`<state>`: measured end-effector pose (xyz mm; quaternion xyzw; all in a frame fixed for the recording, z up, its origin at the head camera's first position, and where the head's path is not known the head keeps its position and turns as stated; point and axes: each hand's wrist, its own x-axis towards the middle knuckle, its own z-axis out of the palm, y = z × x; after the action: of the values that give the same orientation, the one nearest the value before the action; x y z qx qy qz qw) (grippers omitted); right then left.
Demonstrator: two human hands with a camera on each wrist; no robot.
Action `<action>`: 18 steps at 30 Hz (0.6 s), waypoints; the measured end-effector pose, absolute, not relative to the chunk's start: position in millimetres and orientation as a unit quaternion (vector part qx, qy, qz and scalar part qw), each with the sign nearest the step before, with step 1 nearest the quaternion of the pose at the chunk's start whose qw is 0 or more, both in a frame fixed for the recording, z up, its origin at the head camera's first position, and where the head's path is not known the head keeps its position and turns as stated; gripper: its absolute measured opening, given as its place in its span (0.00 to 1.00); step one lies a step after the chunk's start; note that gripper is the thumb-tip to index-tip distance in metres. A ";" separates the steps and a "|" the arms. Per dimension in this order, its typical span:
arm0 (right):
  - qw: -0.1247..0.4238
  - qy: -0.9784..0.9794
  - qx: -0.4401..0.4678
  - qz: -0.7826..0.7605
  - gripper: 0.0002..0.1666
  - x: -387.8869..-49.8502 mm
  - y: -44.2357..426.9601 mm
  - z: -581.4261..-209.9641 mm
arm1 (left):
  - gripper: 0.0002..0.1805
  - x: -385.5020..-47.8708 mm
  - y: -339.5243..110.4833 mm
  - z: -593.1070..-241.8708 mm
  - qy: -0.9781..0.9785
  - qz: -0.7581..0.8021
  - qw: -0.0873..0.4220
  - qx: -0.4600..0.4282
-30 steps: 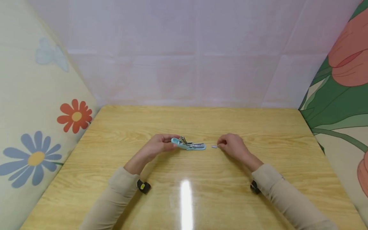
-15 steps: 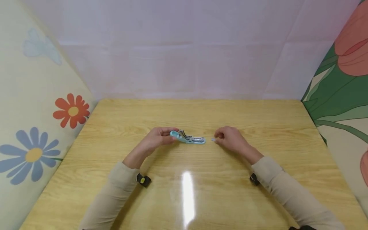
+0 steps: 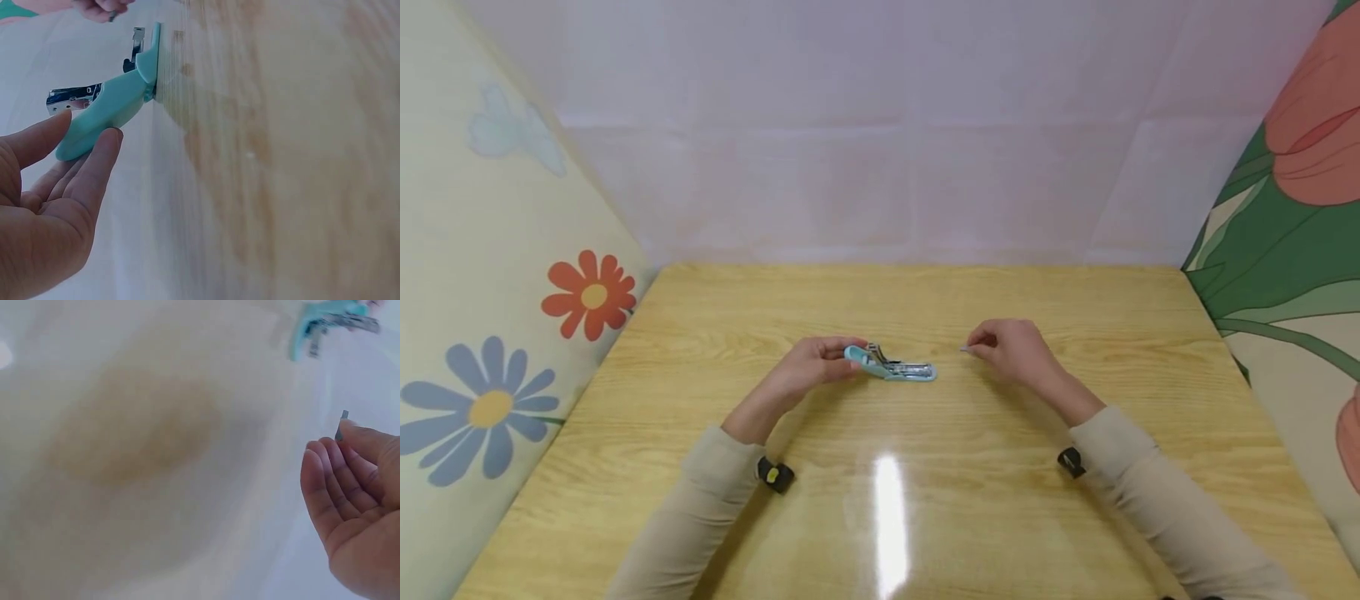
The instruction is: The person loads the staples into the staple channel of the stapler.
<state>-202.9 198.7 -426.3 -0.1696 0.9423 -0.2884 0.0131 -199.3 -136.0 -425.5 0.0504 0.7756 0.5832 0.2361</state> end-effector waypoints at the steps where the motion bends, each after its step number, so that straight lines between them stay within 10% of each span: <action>1: 0.014 0.942 -0.167 -0.290 0.08 -202.7 200.7 -421.7 | 0.25 -199.4 -135.9 -425.2 0.775 0.584 0.236 0.051; 18: -0.011 0.948 -0.161 -0.275 0.12 -207.6 214.4 -380.1 | 0.24 -199.6 -133.5 -426.1 0.773 0.591 0.224 0.051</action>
<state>-207.6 214.4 -380.1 -0.1611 0.9478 -0.2750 -0.0112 -199.6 -133.5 -426.1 0.0507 0.7728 0.5915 0.2245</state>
